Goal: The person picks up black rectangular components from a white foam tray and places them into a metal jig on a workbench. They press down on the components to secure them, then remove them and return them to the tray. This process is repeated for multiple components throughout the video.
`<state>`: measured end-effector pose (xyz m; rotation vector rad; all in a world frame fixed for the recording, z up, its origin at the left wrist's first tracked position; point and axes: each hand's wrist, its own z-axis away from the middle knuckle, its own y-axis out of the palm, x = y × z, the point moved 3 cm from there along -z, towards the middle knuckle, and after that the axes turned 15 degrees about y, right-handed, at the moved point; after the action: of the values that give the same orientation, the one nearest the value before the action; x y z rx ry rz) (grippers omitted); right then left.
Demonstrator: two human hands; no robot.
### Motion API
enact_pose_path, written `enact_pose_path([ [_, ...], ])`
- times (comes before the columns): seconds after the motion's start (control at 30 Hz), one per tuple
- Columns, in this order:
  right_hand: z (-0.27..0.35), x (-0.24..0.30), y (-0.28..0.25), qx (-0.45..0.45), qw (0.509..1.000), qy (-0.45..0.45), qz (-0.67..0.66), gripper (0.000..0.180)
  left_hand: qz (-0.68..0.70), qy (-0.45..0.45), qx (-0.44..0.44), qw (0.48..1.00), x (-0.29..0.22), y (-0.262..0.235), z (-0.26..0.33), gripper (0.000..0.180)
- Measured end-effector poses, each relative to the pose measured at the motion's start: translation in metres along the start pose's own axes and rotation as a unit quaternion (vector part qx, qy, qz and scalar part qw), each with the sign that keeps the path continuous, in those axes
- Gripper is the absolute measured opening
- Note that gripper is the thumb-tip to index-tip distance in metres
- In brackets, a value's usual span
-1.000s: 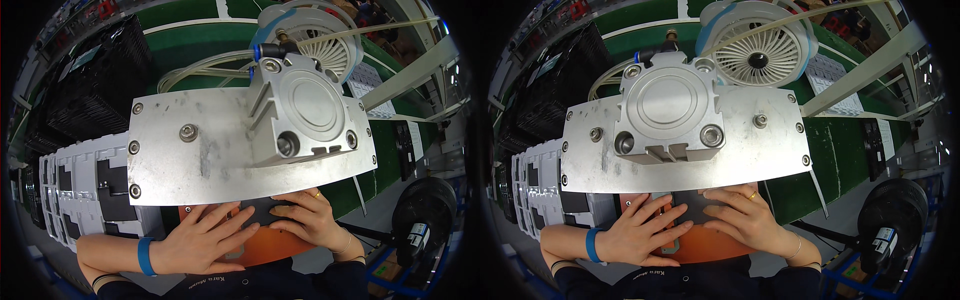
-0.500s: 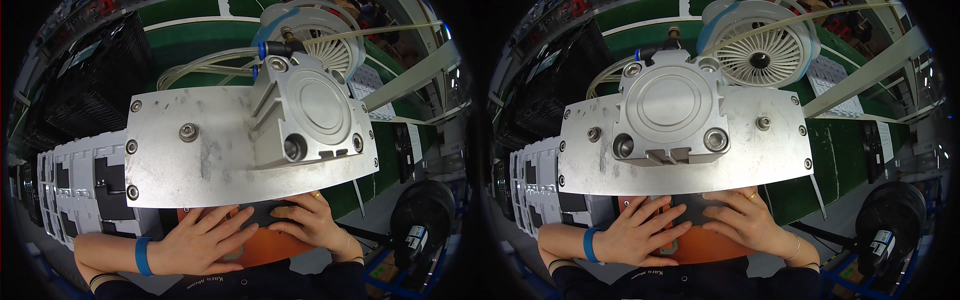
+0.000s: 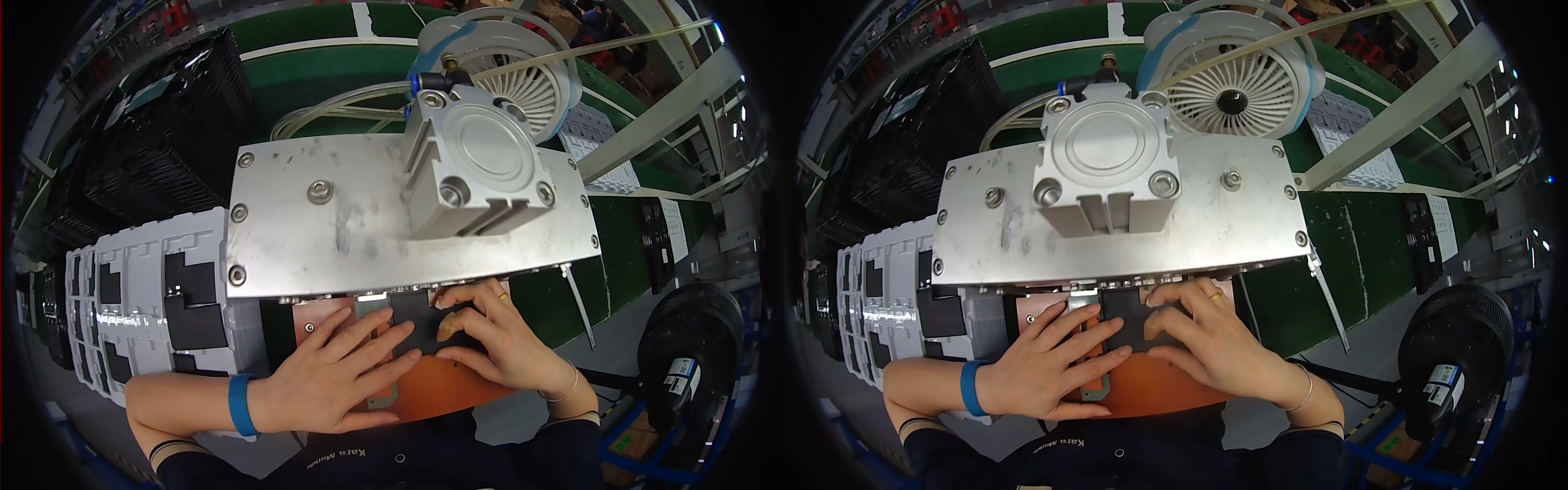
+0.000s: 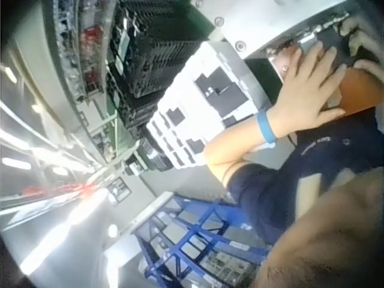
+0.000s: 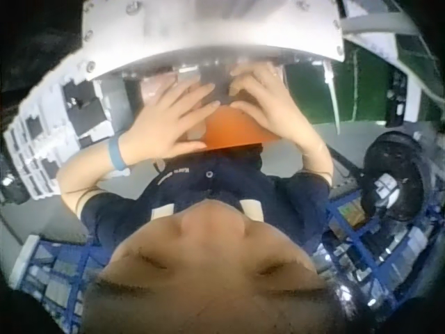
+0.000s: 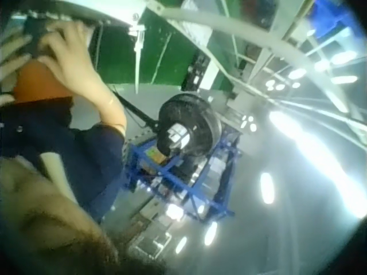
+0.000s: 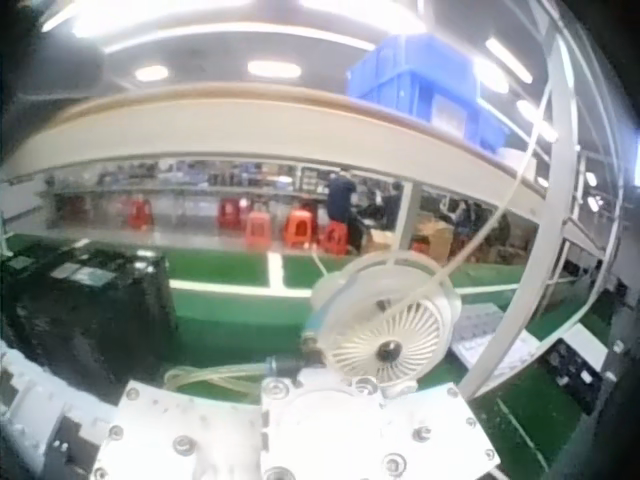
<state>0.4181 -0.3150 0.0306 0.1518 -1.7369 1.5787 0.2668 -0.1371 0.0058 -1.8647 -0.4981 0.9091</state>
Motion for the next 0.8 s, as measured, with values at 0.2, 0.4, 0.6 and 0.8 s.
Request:
enact_pose_path([
  [0.2,0.011,0.003,-0.011,-0.040,0.988,0.060,-0.137,0.029,0.069,-0.006,-0.136,0.988,0.000,-0.018,-0.002,0.061],
  [0.4,0.022,0.023,0.010,-0.057,0.946,0.077,-0.309,0.024,0.314,-0.132,-0.263,0.903,-0.009,-0.031,0.011,0.037],
  [0.6,0.033,0.072,0.010,-0.154,0.979,-0.101,-0.085,0.048,0.265,-0.215,-0.292,0.894,-0.033,-0.055,0.070,0.020],
  [0.8,0.136,0.105,-0.005,-0.712,0.463,-0.527,0.019,0.034,0.110,-0.436,-0.479,0.754,0.021,-0.102,0.222,0.036],
])
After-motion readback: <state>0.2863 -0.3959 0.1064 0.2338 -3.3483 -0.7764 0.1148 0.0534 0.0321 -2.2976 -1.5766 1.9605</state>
